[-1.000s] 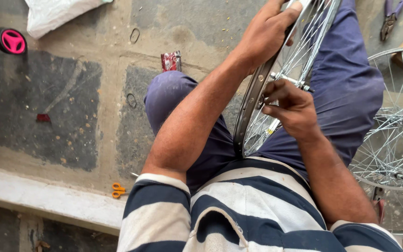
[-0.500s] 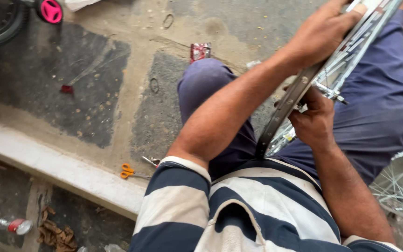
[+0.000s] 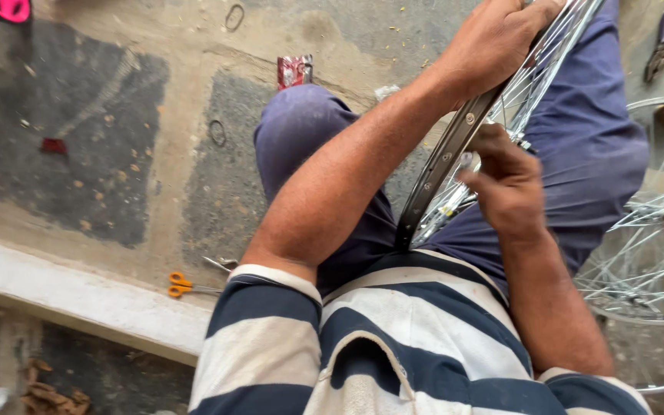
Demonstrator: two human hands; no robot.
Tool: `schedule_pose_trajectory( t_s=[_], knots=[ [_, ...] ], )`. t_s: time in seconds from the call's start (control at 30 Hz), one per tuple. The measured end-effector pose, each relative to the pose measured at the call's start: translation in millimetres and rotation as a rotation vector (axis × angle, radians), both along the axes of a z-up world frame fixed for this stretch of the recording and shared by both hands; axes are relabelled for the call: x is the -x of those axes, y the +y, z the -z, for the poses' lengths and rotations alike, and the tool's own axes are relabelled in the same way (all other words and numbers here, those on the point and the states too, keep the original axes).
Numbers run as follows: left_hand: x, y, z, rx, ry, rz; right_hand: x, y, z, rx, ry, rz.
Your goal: The person sits on the ground and repeatedly rubs a small white object along the inner rim of a bicycle wheel held between their legs. They rotate the wheel periodically to access different sections of the rim.
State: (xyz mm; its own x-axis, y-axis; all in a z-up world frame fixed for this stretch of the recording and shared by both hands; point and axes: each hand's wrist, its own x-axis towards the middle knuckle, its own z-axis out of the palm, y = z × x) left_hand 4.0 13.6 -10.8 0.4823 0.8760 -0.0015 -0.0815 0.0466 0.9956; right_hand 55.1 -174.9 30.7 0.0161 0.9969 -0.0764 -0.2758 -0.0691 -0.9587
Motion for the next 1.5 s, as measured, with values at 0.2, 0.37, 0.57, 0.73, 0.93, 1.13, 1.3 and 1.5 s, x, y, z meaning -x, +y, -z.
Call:
schedule_pose_trajectory(
  t_s=[0.2, 0.37, 0.57, 0.73, 0.93, 1.13, 1.3, 1.5],
  knots=[
    [-8.9, -2.3, 8.5, -0.002, 0.062, 0.016, -1.2, -3.4, 4.7, 0.068, -0.45, -0.052],
    [-0.6, -2.6, 3.2, 0.052, 0.05, 0.051, 4.7, 9.2, -15.4, 0.041, 0.06, -0.021],
    [14.3, -5.9, -14.6, 0.085, -0.014, 0.063, 9.8, 4.7, -8.4, -0.077, -0.42, -0.046],
    [19.4, -4.9, -17.1, 0.07, 0.009, 0.062, 0.3, 0.6, 3.6, -0.126, -0.052, -0.054],
    [4.7, -6.8, 2.2, 0.103, 0.035, 0.109, -1.5, -5.9, 3.8, 0.065, -0.453, -0.036],
    [-11.1, -3.5, 21.9, -0.141, 0.125, 0.058, -1.8, -2.2, 5.6, -0.104, 0.053, -0.043],
    [-24.8, -0.1, 31.8, -0.124, 0.076, 0.0, -5.1, -3.3, 8.1, -0.102, -0.372, -0.066],
    [-23.0, 2.8, 30.8, -0.354, 0.049, -0.055, 3.7, -2.9, 9.7, -0.1, 0.026, -0.026]
  ],
)
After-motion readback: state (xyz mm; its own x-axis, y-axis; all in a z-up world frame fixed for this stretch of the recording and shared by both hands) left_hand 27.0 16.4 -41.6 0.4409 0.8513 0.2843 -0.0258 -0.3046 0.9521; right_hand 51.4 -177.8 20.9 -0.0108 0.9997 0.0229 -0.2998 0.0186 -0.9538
